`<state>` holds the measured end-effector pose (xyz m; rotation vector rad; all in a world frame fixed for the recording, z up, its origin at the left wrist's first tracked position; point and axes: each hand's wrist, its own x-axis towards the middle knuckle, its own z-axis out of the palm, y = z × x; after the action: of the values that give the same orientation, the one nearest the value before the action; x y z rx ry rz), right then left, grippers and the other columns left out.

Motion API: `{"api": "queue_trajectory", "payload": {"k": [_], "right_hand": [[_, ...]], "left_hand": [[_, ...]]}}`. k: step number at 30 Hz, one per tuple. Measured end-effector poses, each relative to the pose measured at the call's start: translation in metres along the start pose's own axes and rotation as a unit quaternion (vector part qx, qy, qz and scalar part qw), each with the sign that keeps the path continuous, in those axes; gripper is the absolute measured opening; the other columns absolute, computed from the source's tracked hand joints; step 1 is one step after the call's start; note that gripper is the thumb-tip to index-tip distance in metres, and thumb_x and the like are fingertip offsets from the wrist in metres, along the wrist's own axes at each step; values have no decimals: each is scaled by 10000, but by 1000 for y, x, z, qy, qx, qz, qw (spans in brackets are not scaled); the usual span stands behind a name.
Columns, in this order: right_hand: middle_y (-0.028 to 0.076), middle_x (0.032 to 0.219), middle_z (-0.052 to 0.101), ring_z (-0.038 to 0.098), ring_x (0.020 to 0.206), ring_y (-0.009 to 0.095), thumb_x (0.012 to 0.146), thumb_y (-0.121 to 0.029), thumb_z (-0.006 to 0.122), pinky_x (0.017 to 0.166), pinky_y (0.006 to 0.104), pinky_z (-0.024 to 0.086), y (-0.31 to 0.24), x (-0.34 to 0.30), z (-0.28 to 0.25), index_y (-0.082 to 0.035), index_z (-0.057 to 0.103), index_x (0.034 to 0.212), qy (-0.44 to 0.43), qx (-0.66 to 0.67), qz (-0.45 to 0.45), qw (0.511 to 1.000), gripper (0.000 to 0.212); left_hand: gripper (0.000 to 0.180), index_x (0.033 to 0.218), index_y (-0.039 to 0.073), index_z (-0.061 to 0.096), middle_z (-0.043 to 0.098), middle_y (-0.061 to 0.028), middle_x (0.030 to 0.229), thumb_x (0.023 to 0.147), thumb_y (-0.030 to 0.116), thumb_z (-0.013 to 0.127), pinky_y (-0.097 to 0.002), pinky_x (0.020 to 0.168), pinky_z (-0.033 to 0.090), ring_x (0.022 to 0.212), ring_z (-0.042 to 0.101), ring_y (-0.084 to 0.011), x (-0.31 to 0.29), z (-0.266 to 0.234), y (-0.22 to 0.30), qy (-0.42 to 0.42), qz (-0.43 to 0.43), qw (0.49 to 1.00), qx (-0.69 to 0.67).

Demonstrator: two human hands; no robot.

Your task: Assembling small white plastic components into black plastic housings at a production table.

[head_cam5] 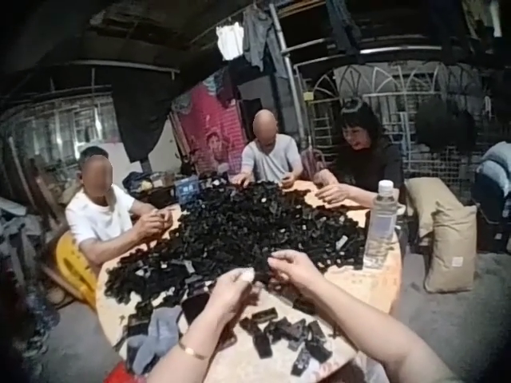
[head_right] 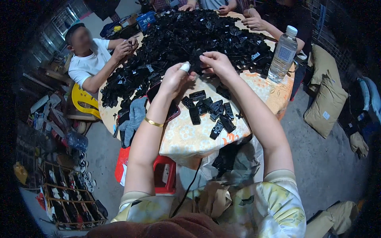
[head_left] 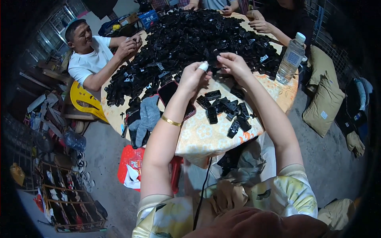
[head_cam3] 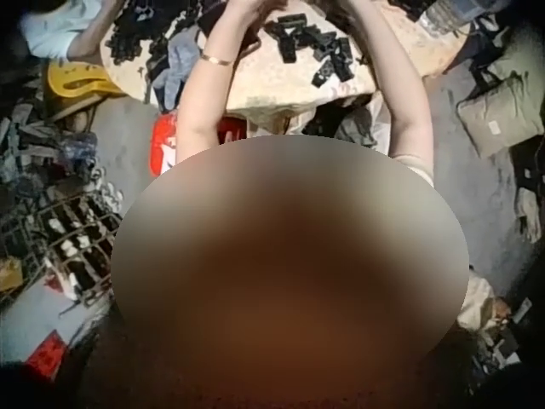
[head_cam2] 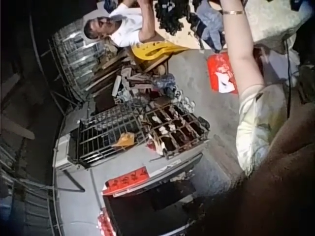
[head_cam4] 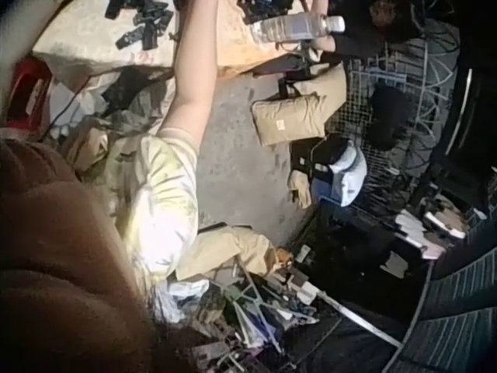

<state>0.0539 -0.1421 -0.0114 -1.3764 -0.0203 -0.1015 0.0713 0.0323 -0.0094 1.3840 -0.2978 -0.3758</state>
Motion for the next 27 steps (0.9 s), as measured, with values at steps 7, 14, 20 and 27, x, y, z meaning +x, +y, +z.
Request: {"api": "queue_trajectory", "payload": {"k": [7,14,20,27], "right_hand": [[103,867,590,605,724,155,817,-127,626,656,251,503,1,-15,14,56,442,1143,-77,132,-62,986,416],[69,940,599,596,814,119,815,-73,622,727,228,489,5,-16,17,16,514,1104,-67,125,-82,986,321],[59,919,622,581,816,93,786,-54,647,732,217,471,7,-16,19,8,565,1053,-8,27,-143,989,286],[73,895,644,598,774,104,755,-119,684,705,237,487,7,-15,14,14,607,1032,-15,-15,-132,991,316]], "left_hand": [[239,1074,-14,476,574,-115,929,905,156,476,-263,673,526,780,599,-177,-8,11,5,-16,41,992,-115],[238,1107,-14,447,574,-87,914,899,93,485,-246,641,546,700,603,-141,-10,22,0,94,129,982,-99],[226,1040,-4,546,581,-48,906,924,160,441,-191,647,495,776,577,-81,-14,33,0,56,105,990,-70],[244,1064,3,540,580,-55,958,856,128,569,-268,766,526,795,586,-116,-13,18,5,-4,95,992,-84]]}}
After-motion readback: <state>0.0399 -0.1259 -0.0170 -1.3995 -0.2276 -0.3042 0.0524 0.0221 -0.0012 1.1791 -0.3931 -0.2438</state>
